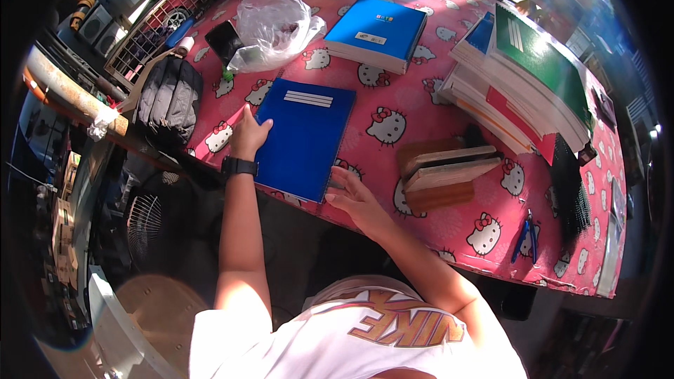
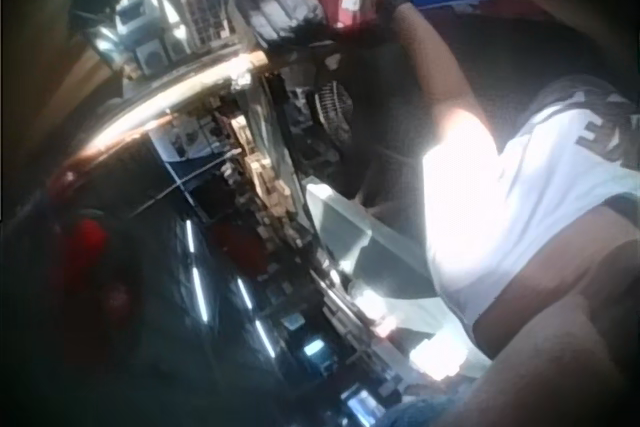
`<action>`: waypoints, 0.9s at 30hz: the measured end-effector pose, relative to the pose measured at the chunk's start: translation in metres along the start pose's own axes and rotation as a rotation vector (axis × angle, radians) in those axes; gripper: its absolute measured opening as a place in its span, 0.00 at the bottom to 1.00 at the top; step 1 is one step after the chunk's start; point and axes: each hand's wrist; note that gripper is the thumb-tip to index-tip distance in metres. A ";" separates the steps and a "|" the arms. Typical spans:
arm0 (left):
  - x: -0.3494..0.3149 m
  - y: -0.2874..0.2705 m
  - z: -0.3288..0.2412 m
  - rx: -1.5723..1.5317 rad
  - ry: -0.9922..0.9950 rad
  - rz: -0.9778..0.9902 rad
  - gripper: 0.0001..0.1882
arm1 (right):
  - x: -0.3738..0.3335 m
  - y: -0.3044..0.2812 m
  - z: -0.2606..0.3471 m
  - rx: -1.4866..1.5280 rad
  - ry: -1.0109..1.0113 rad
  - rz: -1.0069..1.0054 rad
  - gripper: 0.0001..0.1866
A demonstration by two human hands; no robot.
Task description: The person binds several notebooks by hand using plastic coils and a pair of pliers. The person picks up a stack of pre-punched pages, manually threads a plastic coil through the holes, uses pliers to cut the excess coil, and repeats the process for multiple notebooks of different colors.
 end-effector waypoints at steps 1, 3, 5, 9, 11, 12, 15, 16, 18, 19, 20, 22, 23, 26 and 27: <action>-0.006 -0.001 0.010 -0.025 0.020 0.037 0.37 | 0.007 0.007 0.007 0.140 0.090 0.007 0.34; -0.006 -0.004 0.018 -0.095 0.087 0.033 0.35 | 0.026 0.007 0.005 0.210 0.118 0.078 0.34; 0.004 -0.010 0.012 -0.286 0.103 0.066 0.32 | 0.039 0.005 0.001 0.284 0.146 0.136 0.34; 0.021 0.004 0.039 -0.196 0.161 -0.062 0.31 | 0.060 0.021 -0.008 0.376 0.092 0.256 0.34; 0.023 0.020 0.035 -0.057 0.196 -0.115 0.29 | 0.063 0.016 -0.014 0.407 0.010 0.276 0.35; 0.020 0.024 0.034 -0.044 0.166 -0.109 0.28 | 0.060 0.017 -0.018 0.307 0.008 0.255 0.35; 0.000 0.031 0.057 0.121 0.151 -0.141 0.28 | 0.013 0.001 0.028 -0.235 -0.213 0.149 0.30; 0.001 0.031 0.040 0.103 0.127 -0.101 0.28 | -0.022 -0.014 0.056 -0.678 -0.394 0.044 0.26; -0.004 0.033 0.048 0.130 0.136 -0.122 0.28 | -0.083 -0.041 0.124 -0.708 -0.421 -0.081 0.13; -0.003 0.034 0.043 0.144 0.130 -0.122 0.28 | -0.104 -0.066 0.147 -0.822 -0.638 -0.304 0.12; -0.010 0.031 0.044 0.199 0.081 -0.089 0.29 | -0.101 -0.098 0.158 -0.861 -0.816 -0.589 0.12; -0.006 0.028 0.026 0.188 0.078 -0.070 0.29 | -0.123 -0.152 0.207 -1.181 -0.989 -1.163 0.14; -0.005 0.025 0.021 0.202 0.059 -0.037 0.29 | -0.125 -0.180 0.219 -1.366 -0.953 -1.333 0.13; -0.010 0.018 -0.005 0.180 0.056 -0.175 0.30 | -0.125 -0.222 0.232 -1.575 -0.785 -1.361 0.14; -0.020 0.012 -0.010 0.229 0.053 -0.281 0.31 | -0.122 -0.220 0.232 -1.576 -0.585 -1.213 0.16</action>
Point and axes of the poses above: each hand's wrist, its own x-axis towards the middle knuckle, its own y-axis out of the palm, z = x × y, and after that the axes turned 15 degrees about y, right-handed
